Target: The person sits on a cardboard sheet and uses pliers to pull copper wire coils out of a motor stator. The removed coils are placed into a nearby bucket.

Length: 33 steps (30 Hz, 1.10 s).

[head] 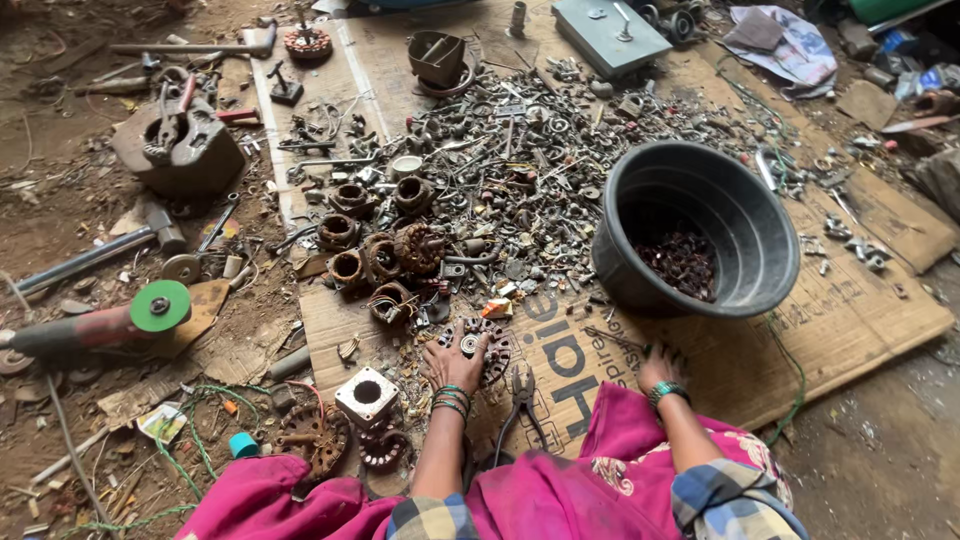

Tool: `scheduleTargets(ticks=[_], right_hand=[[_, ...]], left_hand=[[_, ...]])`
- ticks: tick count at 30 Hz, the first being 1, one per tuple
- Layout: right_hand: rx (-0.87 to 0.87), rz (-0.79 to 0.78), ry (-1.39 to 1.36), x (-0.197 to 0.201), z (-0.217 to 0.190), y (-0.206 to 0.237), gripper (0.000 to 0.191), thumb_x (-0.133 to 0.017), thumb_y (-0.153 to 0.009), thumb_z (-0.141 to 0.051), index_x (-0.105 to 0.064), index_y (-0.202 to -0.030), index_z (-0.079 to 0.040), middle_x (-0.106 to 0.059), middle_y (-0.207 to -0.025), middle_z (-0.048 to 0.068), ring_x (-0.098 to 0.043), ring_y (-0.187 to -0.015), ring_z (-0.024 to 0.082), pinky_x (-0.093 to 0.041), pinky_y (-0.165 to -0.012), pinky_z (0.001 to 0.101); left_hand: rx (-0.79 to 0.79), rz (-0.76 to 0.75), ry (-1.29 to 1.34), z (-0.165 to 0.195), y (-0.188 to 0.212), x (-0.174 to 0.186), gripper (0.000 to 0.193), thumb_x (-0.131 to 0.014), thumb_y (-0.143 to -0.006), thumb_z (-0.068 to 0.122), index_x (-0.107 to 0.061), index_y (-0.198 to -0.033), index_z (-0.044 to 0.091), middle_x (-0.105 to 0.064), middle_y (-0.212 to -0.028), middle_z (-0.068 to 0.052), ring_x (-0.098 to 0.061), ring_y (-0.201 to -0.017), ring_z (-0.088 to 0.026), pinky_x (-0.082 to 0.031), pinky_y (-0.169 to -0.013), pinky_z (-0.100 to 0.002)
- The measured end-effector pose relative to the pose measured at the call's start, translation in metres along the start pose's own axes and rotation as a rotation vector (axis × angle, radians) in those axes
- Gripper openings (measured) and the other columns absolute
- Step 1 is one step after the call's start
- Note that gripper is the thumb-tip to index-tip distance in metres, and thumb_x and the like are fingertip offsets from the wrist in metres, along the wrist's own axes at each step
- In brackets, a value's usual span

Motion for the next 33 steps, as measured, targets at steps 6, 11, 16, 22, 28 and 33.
scheduleTargets(ticks=[6,11,16,22,28,33], right_hand=[[-0.026,-0.082,0.234,-0.03,0.006,-0.005,0.04,-0.05,-0.102,-0.024,-0.056,-0.142,-0.017,-0.054,-0.155,0.012,-0.043,-0.148,0.036,-0.035,-0.119,0.0628],[0.077,-0.148,0.087,-0.051,-0.024,0.016,0.04,-0.053,-0.1,-0.024,-0.055,-0.135,-0.005,-0.065,-0.112,0.017,-0.062,-0.102,0.033,-0.049,-0.087,0.0514],[0.286,-0.202,-0.125,-0.04,-0.069,0.077,0.042,-0.053,-0.1,-0.032,-0.057,-0.136,-0.012,-0.065,-0.077,0.008,-0.065,-0.067,0.026,-0.055,-0.061,0.0441],[0.404,-0.219,-0.052,-0.007,-0.087,0.141,0.045,-0.063,-0.093,-0.049,-0.068,-0.133,-0.028,-0.063,-0.059,0.005,-0.056,-0.051,0.017,-0.049,-0.056,0.0366],[0.441,-0.129,0.112,-0.001,-0.09,0.145,0.042,-0.064,-0.094,-0.048,-0.066,-0.132,-0.029,-0.064,-0.063,0.002,-0.053,-0.052,0.01,-0.047,-0.052,0.0313],[0.456,-0.15,0.207,-0.022,-0.085,0.137,0.041,-0.061,-0.096,-0.042,-0.062,-0.136,-0.033,-0.064,-0.069,-0.003,-0.05,-0.054,0.009,-0.047,-0.048,0.0274]], left_hand=[[0.062,-0.085,0.138,-0.012,-0.007,-0.011,0.079,-0.045,-0.085,0.079,-0.04,-0.155,0.043,-0.041,-0.122,-0.016,-0.053,-0.111,-0.035,-0.051,-0.093,-0.05],[0.028,-0.031,0.075,-0.003,-0.009,-0.01,0.073,-0.052,-0.085,0.073,-0.046,-0.152,0.043,-0.042,-0.128,-0.019,-0.05,-0.119,-0.036,-0.05,-0.092,-0.05],[-0.015,0.01,0.04,0.015,0.002,-0.001,0.073,-0.055,-0.084,0.07,-0.049,-0.151,0.041,-0.043,-0.136,-0.022,-0.051,-0.123,-0.038,-0.052,-0.093,-0.051],[-0.02,-0.025,-0.015,0.029,0.009,0.005,0.081,-0.06,-0.08,0.078,-0.044,-0.151,0.042,-0.04,-0.138,-0.026,-0.045,-0.128,-0.043,-0.051,-0.095,-0.057],[-0.007,-0.029,-0.004,0.025,0.002,-0.01,0.079,-0.057,-0.083,0.073,-0.043,-0.154,0.043,-0.043,-0.139,-0.024,-0.046,-0.129,-0.041,-0.051,-0.096,-0.055],[-0.008,0.014,0.013,0.017,-0.004,-0.009,0.08,-0.059,-0.082,0.074,-0.044,-0.152,0.041,-0.031,-0.15,-0.033,-0.044,-0.128,-0.043,-0.053,-0.09,-0.053]])
Point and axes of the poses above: each hand's wrist, its own y-axis away from the middle knuckle, its own x-axis out of the back of the hand, z = x × y, the point moved 9 cm from there along -y, towards the middle knuckle
